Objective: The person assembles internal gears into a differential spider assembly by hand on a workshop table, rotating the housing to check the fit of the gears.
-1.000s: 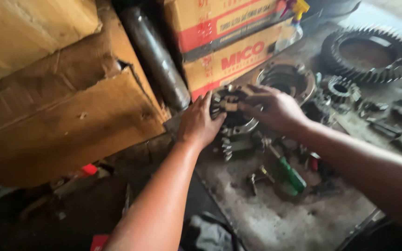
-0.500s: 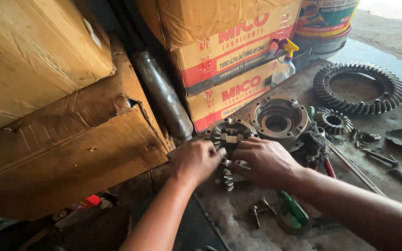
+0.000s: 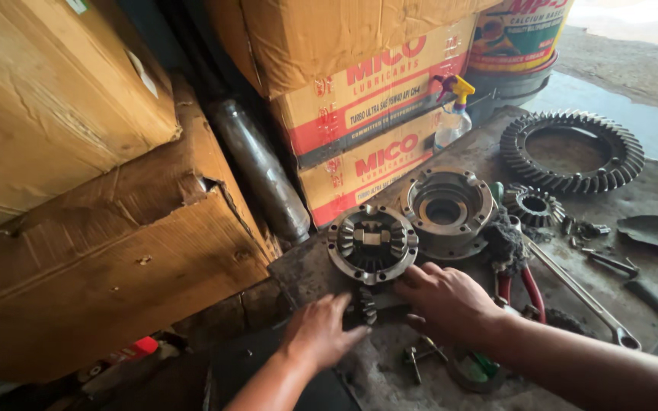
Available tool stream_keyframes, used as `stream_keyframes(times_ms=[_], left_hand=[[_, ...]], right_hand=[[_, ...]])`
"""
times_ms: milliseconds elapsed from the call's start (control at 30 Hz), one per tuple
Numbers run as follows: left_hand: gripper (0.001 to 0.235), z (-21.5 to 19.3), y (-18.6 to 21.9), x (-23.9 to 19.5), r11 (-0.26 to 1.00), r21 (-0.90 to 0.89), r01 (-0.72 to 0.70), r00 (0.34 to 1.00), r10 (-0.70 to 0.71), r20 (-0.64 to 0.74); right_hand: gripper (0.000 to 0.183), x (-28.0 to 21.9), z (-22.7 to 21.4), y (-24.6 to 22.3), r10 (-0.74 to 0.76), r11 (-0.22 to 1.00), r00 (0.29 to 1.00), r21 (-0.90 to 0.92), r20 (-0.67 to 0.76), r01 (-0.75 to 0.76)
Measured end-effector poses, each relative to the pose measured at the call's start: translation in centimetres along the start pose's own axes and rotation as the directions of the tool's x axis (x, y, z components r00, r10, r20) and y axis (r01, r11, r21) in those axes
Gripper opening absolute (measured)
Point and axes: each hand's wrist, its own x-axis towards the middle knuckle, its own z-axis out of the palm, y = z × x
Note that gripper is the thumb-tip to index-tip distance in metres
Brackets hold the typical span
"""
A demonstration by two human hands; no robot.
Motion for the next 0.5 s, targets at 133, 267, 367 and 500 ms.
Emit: stream_keyframes(times_ms=[133, 267, 367, 500], left_hand=[[0.079, 1.8, -0.2, 1.3, 0.998, -0.050, -0.035, 0.997, 0.032, -0.073], [0.074, 3.9, -0.5, 2.0, 0.998, -0.057, -0.015, 0.997, 0.010, -0.076], [0.071, 4.8, -0.7, 3.1, 0.997, -0.077, -0.021, 0.995, 0.014, -0.101], [0.069, 4.6, -0.2, 2.9, 0.996, -0.075, -0.042, 0.982, 0.027, -0.188]], right_hand=[[0.045, -0.9, 0.1, -0.1, 0.017, 1.000, 0.998, 0.016, 0.063, -0.018], [0.049, -1.2, 0.2, -0.4, 0.011, 0.998, 1.000, 0.063, -0.029, -0.010], [0.044, -1.2, 0.0, -0.2, 0.184, 0.978, 0.977, 0.079, 0.106, -0.192], [0.045, -0.9, 0.6, -0.3, 0.314, 0.932, 0.912, 0.099, 0.263, -0.349]])
